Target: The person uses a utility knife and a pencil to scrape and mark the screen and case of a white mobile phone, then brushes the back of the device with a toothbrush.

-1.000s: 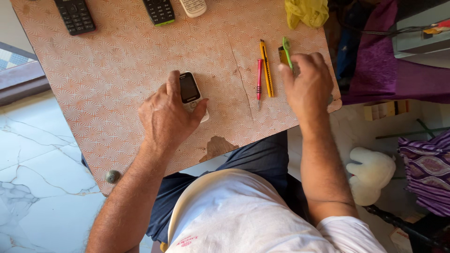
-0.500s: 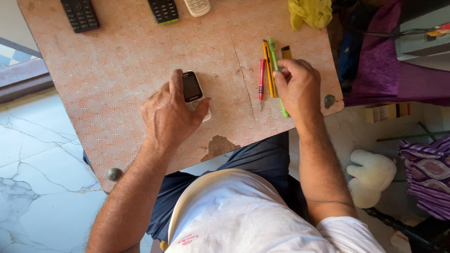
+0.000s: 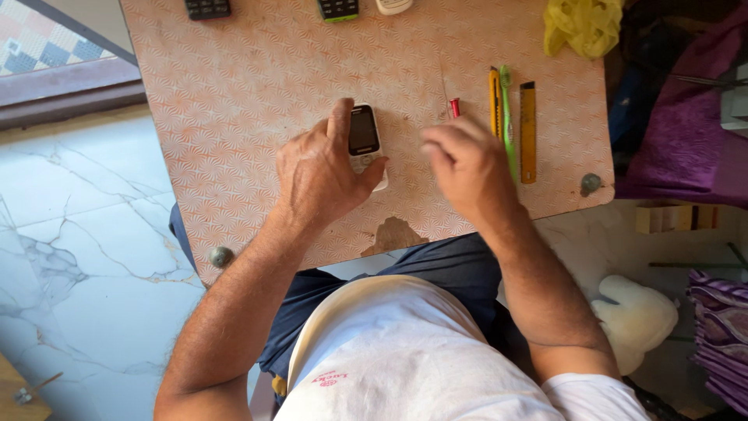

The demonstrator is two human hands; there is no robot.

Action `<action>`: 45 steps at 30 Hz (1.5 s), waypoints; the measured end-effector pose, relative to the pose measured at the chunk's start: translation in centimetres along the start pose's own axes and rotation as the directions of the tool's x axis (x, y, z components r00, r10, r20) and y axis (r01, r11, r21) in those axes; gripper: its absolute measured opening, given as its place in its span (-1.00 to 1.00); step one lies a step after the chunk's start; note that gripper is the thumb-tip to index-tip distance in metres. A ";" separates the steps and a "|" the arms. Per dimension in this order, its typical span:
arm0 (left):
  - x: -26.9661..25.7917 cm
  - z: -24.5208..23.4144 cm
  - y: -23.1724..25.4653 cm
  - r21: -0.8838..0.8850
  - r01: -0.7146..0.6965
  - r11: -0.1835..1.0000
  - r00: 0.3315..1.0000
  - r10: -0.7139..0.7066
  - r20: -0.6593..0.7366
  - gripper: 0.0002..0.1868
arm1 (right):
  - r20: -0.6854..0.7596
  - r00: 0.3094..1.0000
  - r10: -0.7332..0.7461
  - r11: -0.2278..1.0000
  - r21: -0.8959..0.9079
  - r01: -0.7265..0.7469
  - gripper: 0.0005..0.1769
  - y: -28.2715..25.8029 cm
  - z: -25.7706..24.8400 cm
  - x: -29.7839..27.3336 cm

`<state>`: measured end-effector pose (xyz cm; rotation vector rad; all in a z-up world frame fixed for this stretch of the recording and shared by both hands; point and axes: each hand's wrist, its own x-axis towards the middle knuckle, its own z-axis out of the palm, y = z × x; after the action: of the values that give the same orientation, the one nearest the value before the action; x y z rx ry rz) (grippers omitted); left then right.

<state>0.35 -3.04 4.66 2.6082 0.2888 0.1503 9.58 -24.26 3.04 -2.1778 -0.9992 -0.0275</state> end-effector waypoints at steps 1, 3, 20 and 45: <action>-0.1 0.0 -0.2 -0.017 -0.014 1.000 1.000 0.014 -0.012 -0.11 | 0.036 0.999 -0.013 1.000 -0.011 0.014 -0.84 -0.5 0.7 0.4; -0.1 -0.1 -0.6 -0.050 -0.044 0.998 0.998 0.042 -0.039 -0.15 | 0.109 0.993 -0.041 0.998 -0.033 0.044 -0.79 -1.7 2.1 1.3; -0.3 -0.4 -1.8 -0.228 -0.045 0.973 0.999 0.045 -0.004 -0.31 | 0.286 0.918 0.275 0.942 0.111 -0.316 -0.18 -2.3 3.5 5.3; -0.3 0.6 -1.8 -0.465 -0.028 0.885 0.991 0.084 0.102 -0.59 | 0.141 0.967 0.212 0.789 0.559 -0.254 -0.72 2.2 6.8 3.7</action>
<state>-0.19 -1.83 3.21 2.1383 0.1145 0.0710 11.78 -18.58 -2.14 -1.7228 -0.6498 0.4228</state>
